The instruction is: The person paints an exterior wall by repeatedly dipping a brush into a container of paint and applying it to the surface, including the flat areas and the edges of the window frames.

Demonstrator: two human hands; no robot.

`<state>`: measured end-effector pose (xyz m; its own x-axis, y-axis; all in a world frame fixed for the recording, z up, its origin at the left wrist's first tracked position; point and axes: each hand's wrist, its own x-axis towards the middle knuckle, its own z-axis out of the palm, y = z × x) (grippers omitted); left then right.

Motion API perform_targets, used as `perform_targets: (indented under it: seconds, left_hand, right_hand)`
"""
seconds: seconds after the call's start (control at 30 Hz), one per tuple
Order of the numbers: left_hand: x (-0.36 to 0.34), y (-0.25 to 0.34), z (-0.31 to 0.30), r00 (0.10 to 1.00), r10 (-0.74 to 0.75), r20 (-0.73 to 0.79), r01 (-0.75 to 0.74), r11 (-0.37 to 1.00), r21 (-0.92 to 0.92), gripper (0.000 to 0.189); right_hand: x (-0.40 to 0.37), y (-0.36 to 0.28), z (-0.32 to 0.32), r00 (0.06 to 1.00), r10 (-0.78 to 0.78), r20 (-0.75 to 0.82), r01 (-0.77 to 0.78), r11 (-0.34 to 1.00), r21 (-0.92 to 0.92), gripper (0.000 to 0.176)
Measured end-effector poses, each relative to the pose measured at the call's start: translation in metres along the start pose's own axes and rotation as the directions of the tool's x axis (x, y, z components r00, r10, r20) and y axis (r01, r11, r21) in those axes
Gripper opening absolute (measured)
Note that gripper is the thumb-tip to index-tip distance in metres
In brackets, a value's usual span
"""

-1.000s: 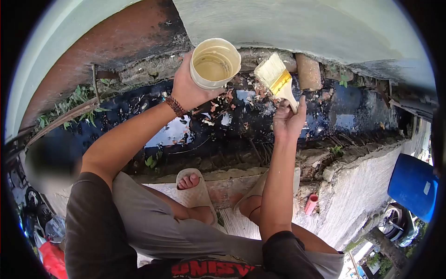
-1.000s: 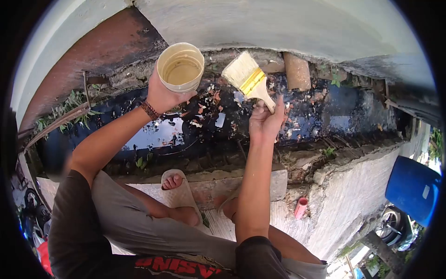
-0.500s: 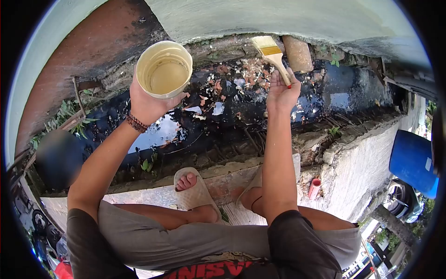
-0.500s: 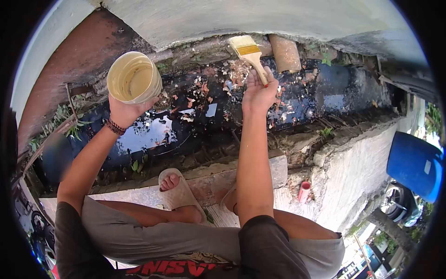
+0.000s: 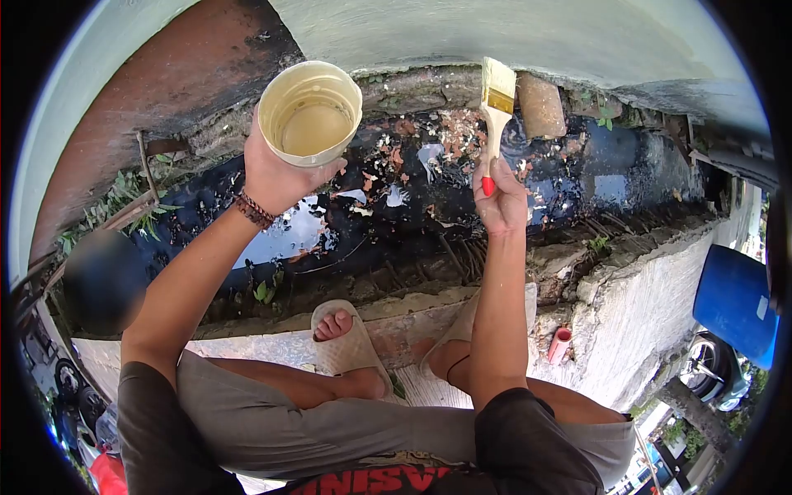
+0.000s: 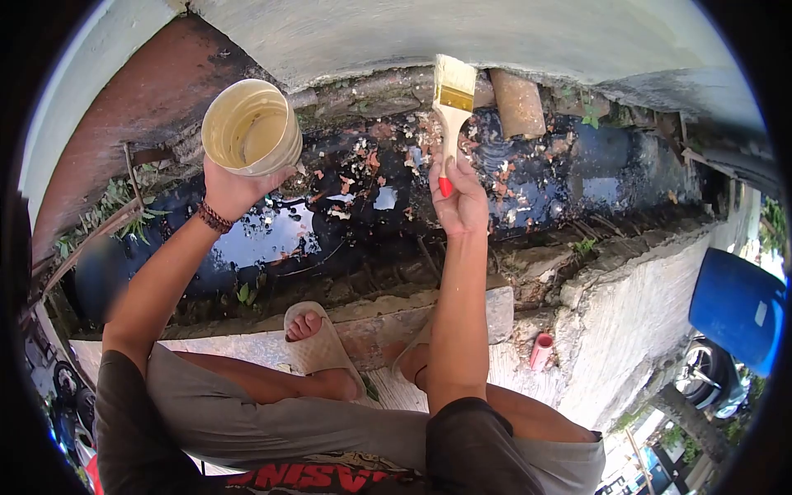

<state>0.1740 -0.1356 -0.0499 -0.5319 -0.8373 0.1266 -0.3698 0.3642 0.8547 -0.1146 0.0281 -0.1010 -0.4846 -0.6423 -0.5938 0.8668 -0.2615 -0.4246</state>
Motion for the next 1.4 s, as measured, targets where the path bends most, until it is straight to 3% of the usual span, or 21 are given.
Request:
perform_targets:
  seconds: [0.07,0.1,0.13,0.23,0.33,0.47,0.53,0.57,0.63,0.67,0.73,0.77,0.87,0.9,1.03,1.1,1.13,1.23,1.3,1.33,1.4]
  left_hand:
    - [0.0,0.0,0.002,1.0,-0.002,-0.003,0.002,1.0,-0.029,0.088]
    - [-0.001,0.002,0.002,1.0,-0.002,-0.004,0.001,1.0,-0.024,0.088]
    - [-0.002,0.002,0.002,1.0,-0.001,-0.004,0.001,1.0,-0.019,0.089]
    - [-0.005,0.001,0.001,0.999,0.029,0.024,-0.03,0.999,0.018,0.088]
    - [-0.007,0.011,-0.003,0.998,0.034,0.06,-0.04,0.994,0.101,0.085]
    - [-0.009,0.014,-0.008,0.997,0.069,0.046,-0.075,0.985,0.154,0.071]
    - [-0.008,0.016,-0.011,0.995,0.086,0.053,-0.094,0.98,0.175,0.069]
    - [-0.008,0.016,-0.011,0.993,0.106,0.061,-0.116,0.974,0.195,0.067]
    - [-0.009,0.013,-0.011,0.992,0.107,0.066,-0.119,0.968,0.222,0.067]
    - [-0.009,0.012,-0.011,0.991,0.109,0.071,-0.124,0.961,0.249,0.066]
    - [-0.009,0.011,-0.011,0.993,0.092,0.072,-0.106,0.969,0.222,0.064]
    - [-0.01,0.011,-0.01,0.994,0.076,0.074,-0.09,0.976,0.197,0.062]
    - [-0.01,0.013,-0.01,0.996,0.076,0.041,-0.082,0.985,0.15,0.061]
    - [-0.012,0.012,-0.01,0.996,0.07,0.046,-0.076,0.985,0.152,0.061]
    - [-0.013,0.011,-0.011,0.987,0.136,0.091,-0.157,0.945,0.289,0.062]
    - [-0.012,0.012,-0.011,0.986,0.143,0.087,-0.163,0.938,0.306,0.062]
    - [-0.012,0.012,-0.01,0.985,0.137,0.104,-0.163,0.936,0.312,0.062]
    - [-0.01,0.015,-0.01,0.983,0.145,0.115,-0.175,0.928,0.329,0.062]
    - [-0.011,0.016,-0.012,0.983,0.147,0.111,-0.177,0.922,0.344,0.062]
    - [-0.012,0.016,-0.013,0.983,0.145,0.116,-0.177,0.916,0.36,0.062]
    - [-0.013,0.016,-0.013,0.982,0.145,0.123,-0.181,0.908,0.377,0.062]
  right_hand:
    - [0.004,-0.006,-0.022,0.913,0.267,0.309,-0.17,0.937,-0.306,0.038]
    - [-0.001,-0.004,-0.01,0.946,0.264,0.188,-0.173,0.902,-0.395,0.034]
    - [0.0,0.002,-0.007,0.946,0.264,0.186,-0.174,0.902,-0.395,0.034]
    - [0.021,0.025,0.0,0.996,-0.022,0.089,0.078,0.722,-0.687,0.026]
    - [0.048,0.043,0.004,0.982,-0.158,0.099,0.184,0.74,-0.647,0.024]
    - [0.067,0.055,0.025,0.969,-0.246,0.024,0.198,0.716,-0.669,0.018]
    - [0.089,0.064,0.012,0.907,-0.4,0.13,0.36,0.578,-0.732,0.019]
    - [0.094,0.071,0.004,0.908,-0.399,0.129,0.358,0.578,-0.733,0.019]
    - [0.096,0.087,0.002,0.883,-0.409,0.231,0.389,0.361,-0.847,0.017]
    - [0.095,0.093,-0.001,0.883,-0.409,0.231,0.389,0.36,-0.848,0.017]
    - [0.076,0.099,0.0,0.855,-0.386,0.346,0.449,0.217,-0.867,0.019]
    - [0.067,0.094,-0.001,0.883,-0.351,0.313,0.387,0.164,-0.907,0.022]
    - [0.081,0.079,-0.019,0.845,-0.479,0.237,0.373,0.212,-0.903,0.022]
    - [0.065,0.067,0.01,0.916,-0.393,0.082,0.308,0.558,-0.771,0.017]
    - [0.093,0.064,0.01,0.894,-0.427,0.134,0.37,0.536,-0.759,0.015]
    - [0.099,0.086,0.01,0.863,-0.45,0.229,0.413,0.368,-0.833,0.016]
    - [0.079,0.091,0.022,0.937,-0.314,0.152,0.316,0.582,-0.749,0.017]
    - [0.064,0.101,0.014,0.915,-0.329,0.231,0.369,0.458,-0.809,0.011]
    - [0.069,0.089,0.004,0.931,-0.344,0.123,0.3,0.529,-0.794,0.018]
    - [0.067,0.078,0.012,0.948,-0.318,0.026,0.244,0.671,-0.7,0.015]
    - [0.084,0.063,0.013,0.934,-0.358,0.02,0.269,0.663,-0.699,0.01]
